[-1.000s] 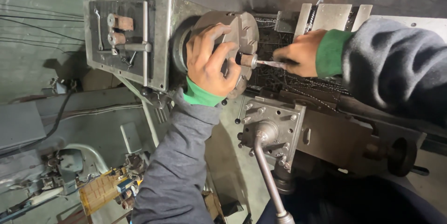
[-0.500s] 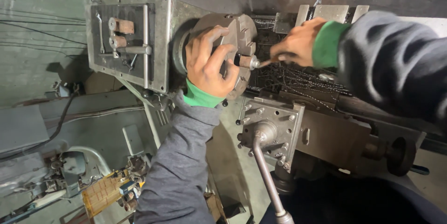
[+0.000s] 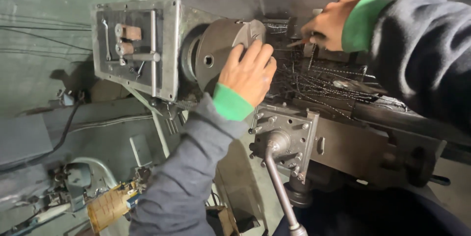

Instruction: Operating a metal lathe to machine a metal component.

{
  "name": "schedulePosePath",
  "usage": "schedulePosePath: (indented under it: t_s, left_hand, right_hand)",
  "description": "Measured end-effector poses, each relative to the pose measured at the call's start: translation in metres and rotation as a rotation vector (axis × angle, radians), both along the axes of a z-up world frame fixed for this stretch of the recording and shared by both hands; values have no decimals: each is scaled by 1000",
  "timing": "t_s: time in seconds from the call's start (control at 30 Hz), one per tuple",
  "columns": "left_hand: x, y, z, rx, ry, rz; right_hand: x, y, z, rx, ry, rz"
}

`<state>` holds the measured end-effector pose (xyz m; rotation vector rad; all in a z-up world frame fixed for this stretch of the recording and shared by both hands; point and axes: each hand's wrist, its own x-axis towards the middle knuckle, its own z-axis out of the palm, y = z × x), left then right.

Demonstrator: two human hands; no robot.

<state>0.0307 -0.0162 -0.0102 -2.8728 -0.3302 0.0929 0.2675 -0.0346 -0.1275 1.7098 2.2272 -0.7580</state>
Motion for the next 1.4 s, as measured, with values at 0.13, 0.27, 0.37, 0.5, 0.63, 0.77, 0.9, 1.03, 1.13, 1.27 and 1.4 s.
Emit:
schedulePosePath:
  t_s: [0.13, 0.27, 0.37, 0.5, 0.63, 0.77, 0.9, 1.03, 1.13, 1.27, 1.4]
  left_hand:
    - [8, 5, -15, 21, 138, -30]
    - [19, -5, -20, -18, 140, -101]
    - [30, -13, 3, -85, -11, -137]
    - [2, -16, 77, -659, -465, 632]
    - [-111, 50, 69, -358, -692, 743]
    - [-169, 88, 27, 93, -445, 699]
    - [-182, 100, 4, 179, -443, 618]
    - [-189, 102, -8, 183, -574, 528]
    - [-186, 104, -14, 85, -637, 614]
    - [-187, 90, -12, 95, -696, 585]
    - [-188, 38, 9, -9, -841, 512]
  right_hand:
    - [13, -3, 15, 20, -68, -98]
    - [18, 3, 1, -45, 2, -115]
    - [23, 7, -14, 40, -36, -90]
    - [35, -5, 37, 48, -64, -107]
    - [39, -48, 88, 119, -79, -151]
    - [4, -139, 167, 203, 41, -294]
    - [-63, -218, 141, -77, 563, -933]
    - [-106, -261, 43, 211, 631, -1114]
    - [-117, -265, 22, 370, 601, -1161]
    - [-124, -264, 12, 484, 443, -1175]
    - [-117, -279, 16, 790, 297, -1048]
